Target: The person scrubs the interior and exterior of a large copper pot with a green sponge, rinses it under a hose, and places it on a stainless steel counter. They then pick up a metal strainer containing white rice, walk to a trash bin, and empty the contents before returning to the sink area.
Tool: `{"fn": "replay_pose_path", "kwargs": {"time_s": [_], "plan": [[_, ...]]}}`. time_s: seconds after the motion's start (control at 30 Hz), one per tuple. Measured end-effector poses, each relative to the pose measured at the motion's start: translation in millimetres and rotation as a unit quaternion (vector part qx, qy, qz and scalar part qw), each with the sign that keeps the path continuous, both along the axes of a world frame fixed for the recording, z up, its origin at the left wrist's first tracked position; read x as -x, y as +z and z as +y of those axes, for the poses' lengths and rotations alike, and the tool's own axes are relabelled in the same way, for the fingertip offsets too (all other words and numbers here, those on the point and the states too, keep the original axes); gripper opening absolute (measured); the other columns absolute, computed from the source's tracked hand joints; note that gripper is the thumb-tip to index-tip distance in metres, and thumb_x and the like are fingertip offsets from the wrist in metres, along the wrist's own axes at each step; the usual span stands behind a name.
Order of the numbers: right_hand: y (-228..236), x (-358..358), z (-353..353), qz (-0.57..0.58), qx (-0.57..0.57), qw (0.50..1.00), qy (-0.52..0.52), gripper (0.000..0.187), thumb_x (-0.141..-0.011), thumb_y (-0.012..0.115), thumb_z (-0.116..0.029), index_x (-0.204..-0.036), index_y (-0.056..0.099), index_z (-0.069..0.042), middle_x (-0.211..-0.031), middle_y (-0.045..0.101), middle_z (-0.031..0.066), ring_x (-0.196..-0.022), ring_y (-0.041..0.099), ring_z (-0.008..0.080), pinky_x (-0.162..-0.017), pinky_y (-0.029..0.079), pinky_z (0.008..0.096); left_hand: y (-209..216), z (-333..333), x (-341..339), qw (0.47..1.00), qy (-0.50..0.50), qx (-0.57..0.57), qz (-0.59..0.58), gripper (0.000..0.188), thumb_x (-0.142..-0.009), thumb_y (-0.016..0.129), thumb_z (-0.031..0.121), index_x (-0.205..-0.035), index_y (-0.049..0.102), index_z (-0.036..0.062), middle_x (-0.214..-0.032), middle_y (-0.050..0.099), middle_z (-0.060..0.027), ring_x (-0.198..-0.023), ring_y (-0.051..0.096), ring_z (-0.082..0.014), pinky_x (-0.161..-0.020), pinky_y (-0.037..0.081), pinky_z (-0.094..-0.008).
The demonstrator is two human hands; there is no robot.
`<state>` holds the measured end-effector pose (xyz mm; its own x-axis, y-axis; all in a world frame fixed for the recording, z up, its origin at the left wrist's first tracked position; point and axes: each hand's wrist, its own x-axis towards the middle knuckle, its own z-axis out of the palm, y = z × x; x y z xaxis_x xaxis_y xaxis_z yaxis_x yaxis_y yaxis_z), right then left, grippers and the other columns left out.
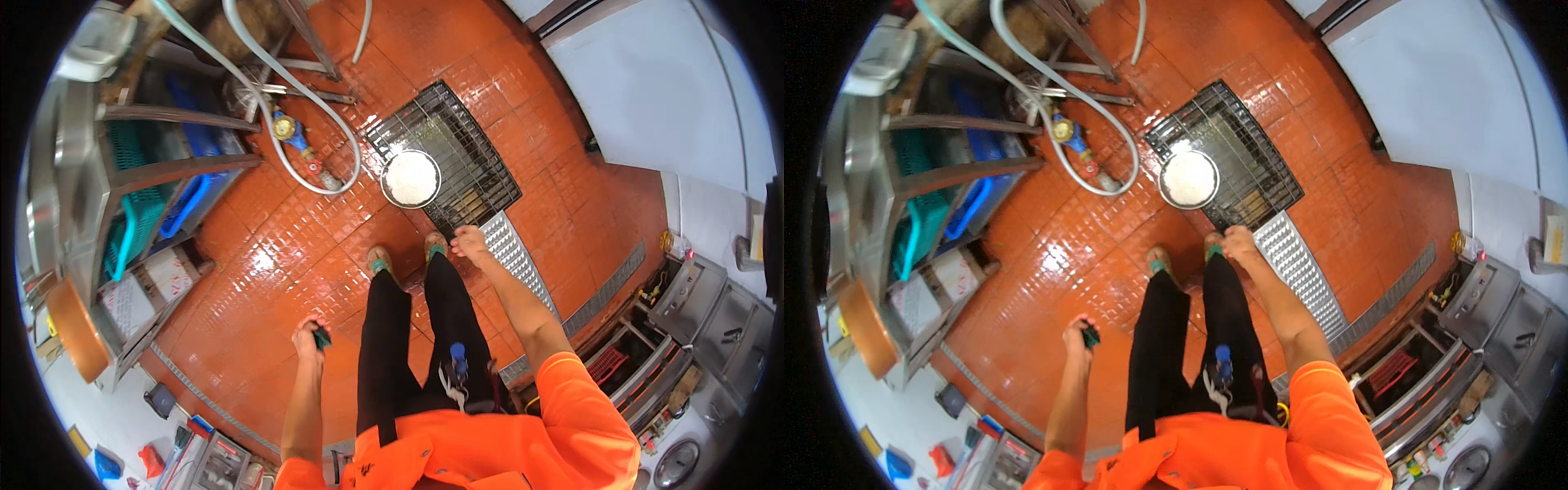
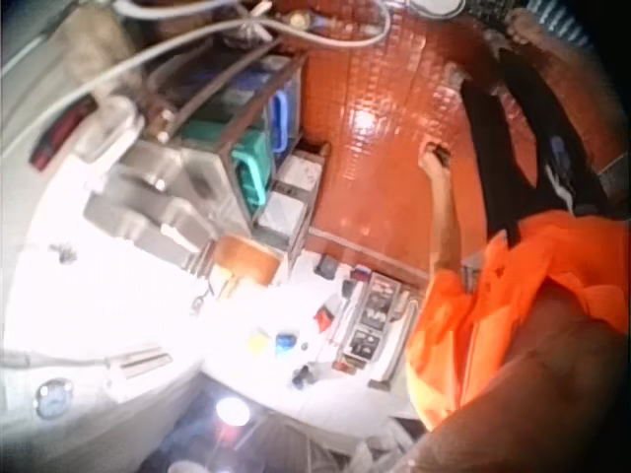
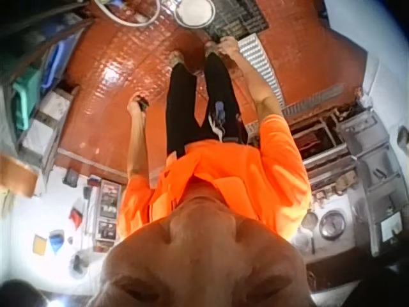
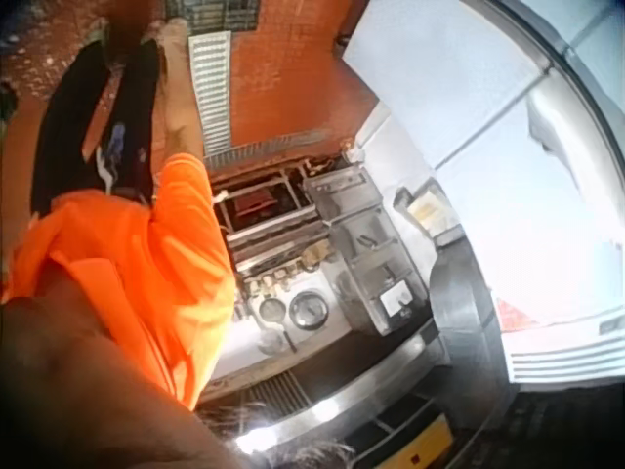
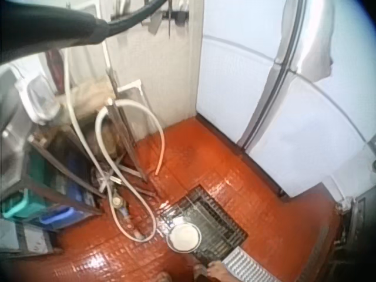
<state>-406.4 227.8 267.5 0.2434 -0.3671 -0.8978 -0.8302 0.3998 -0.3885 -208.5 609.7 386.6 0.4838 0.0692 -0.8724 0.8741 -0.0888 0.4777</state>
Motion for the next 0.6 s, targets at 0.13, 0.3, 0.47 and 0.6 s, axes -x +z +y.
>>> {"fn": "replay_pose_path", "kwargs": {"time_s": [0.13, 0.3, 0.47, 0.6], "plan": [[-140, 35, -27, 0.030, -0.014, 0.989, -0.146, 0.024, -0.088, 0.040, -0.010, -0.104, 0.051, 0.004, -0.079, 0.063, 0.0152, -0.059, 0.064, 0.0223, -0.045, 0.052, 0.0308, -94, 34, 51, 0.990, -0.044, -0.123, 0.048, 0.019, -0.078, 0.040, -0.001, -0.086, 0.057, 0.0002, -0.069, 0.056, -0.0123, -0.054, 0.057, -0.0233, -0.047, 0.050, -0.0329], [-296, 13, -42, 0.005, -0.034, 0.986, -0.165, 0.037, -0.095, 0.040, -0.025, -0.119, 0.043, 0.003, -0.095, 0.060, 0.0164, -0.072, 0.064, 0.0244, -0.054, 0.055, 0.0338, -173, 79, 111, 0.972, -0.113, -0.179, 0.105, 0.022, -0.075, 0.044, -0.003, -0.091, 0.058, -0.0008, -0.069, 0.059, -0.0108, -0.057, 0.059, -0.0196, -0.051, 0.050, -0.0298], [-369, -32, -55, -0.074, -0.019, 0.954, -0.290, 0.033, -0.082, 0.047, -0.001, -0.115, 0.044, 0.006, -0.097, 0.059, 0.0154, -0.087, 0.062, 0.0268, -0.069, 0.056, 0.0403, -201, 137, 142, 0.942, -0.242, -0.217, 0.086, 0.023, -0.071, 0.047, -0.003, -0.088, 0.063, -0.0020, -0.073, 0.063, -0.0086, -0.062, 0.058, -0.0143, -0.057, 0.048, -0.0252], [-397, -30, -56, -0.167, -0.106, 0.917, -0.346, 0.028, -0.075, 0.049, 0.008, -0.102, 0.051, 0.002, -0.093, 0.059, 0.0135, -0.081, 0.062, 0.0289, -0.069, 0.055, 0.0461, -193, 136, 141, 0.921, -0.288, -0.248, 0.088, 0.022, -0.071, 0.048, -0.002, -0.087, 0.064, -0.0025, -0.073, 0.063, -0.0079, -0.062, 0.057, -0.0132, -0.059, 0.047, -0.0245]]}}
